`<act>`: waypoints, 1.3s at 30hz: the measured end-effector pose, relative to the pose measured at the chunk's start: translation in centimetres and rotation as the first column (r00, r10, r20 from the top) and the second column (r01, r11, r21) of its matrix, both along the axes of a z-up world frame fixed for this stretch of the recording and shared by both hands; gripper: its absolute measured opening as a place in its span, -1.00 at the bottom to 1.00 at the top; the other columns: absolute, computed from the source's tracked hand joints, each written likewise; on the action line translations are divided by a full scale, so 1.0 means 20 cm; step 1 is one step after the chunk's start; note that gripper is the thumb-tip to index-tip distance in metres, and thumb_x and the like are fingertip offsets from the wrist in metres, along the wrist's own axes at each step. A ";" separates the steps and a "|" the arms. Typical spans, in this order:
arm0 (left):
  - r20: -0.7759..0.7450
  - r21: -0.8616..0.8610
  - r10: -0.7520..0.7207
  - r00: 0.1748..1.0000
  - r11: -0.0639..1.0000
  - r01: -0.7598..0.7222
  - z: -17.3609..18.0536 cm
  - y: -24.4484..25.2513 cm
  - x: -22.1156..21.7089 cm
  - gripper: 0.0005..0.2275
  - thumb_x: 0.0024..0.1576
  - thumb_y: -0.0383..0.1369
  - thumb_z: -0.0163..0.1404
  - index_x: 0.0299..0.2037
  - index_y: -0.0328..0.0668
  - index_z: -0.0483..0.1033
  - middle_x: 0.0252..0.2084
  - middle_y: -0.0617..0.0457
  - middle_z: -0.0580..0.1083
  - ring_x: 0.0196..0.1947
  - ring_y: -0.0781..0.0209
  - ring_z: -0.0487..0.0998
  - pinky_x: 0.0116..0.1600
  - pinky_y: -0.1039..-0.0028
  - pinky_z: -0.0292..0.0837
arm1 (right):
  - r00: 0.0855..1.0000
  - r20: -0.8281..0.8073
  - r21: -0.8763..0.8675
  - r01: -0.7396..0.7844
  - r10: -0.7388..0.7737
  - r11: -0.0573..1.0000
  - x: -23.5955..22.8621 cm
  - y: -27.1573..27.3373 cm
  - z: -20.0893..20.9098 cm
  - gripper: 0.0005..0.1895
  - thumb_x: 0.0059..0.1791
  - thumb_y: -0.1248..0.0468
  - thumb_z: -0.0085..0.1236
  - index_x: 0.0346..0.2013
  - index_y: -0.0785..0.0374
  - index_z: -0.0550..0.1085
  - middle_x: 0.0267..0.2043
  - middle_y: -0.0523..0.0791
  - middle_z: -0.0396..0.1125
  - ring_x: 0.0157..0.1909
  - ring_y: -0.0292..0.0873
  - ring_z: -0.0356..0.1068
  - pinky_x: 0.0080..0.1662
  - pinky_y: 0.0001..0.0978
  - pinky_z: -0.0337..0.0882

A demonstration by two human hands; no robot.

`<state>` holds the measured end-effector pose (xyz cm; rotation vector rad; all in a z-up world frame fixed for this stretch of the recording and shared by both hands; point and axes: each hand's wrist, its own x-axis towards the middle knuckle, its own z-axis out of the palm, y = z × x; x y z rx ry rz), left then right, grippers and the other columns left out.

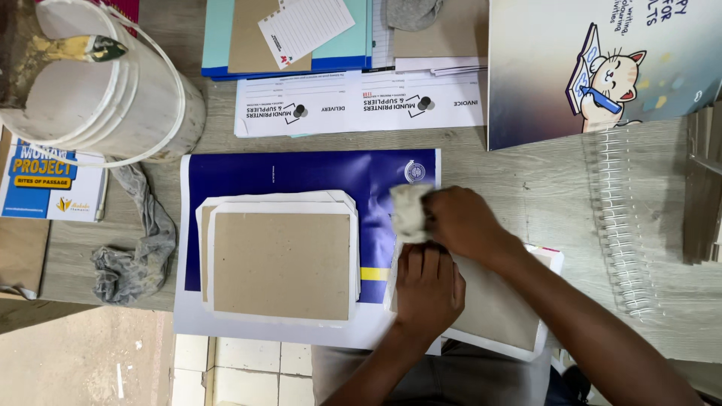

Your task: The person applies glue to the edges of a book cover using a brush, then attaches a decorative paper strip to the spine. They wipe the edges with a cloth and press the cover onto the book block to assemble the binding.

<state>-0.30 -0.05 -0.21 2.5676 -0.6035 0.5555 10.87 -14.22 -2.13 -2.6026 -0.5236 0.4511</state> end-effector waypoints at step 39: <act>-0.621 -0.180 -0.779 0.083 0.039 -0.983 -0.44 -0.05 -0.92 -0.56 0.17 -0.40 0.28 0.28 -0.22 0.57 0.19 -0.06 0.67 0.19 -0.04 0.70 0.18 0.13 0.70 | 0.848 -0.292 -0.037 0.452 -0.442 0.891 -0.47 -0.18 0.44 -0.62 0.04 -0.12 0.19 -0.35 0.12 0.50 -0.31 -0.15 0.45 -0.29 -0.17 0.36 -0.23 -0.23 0.22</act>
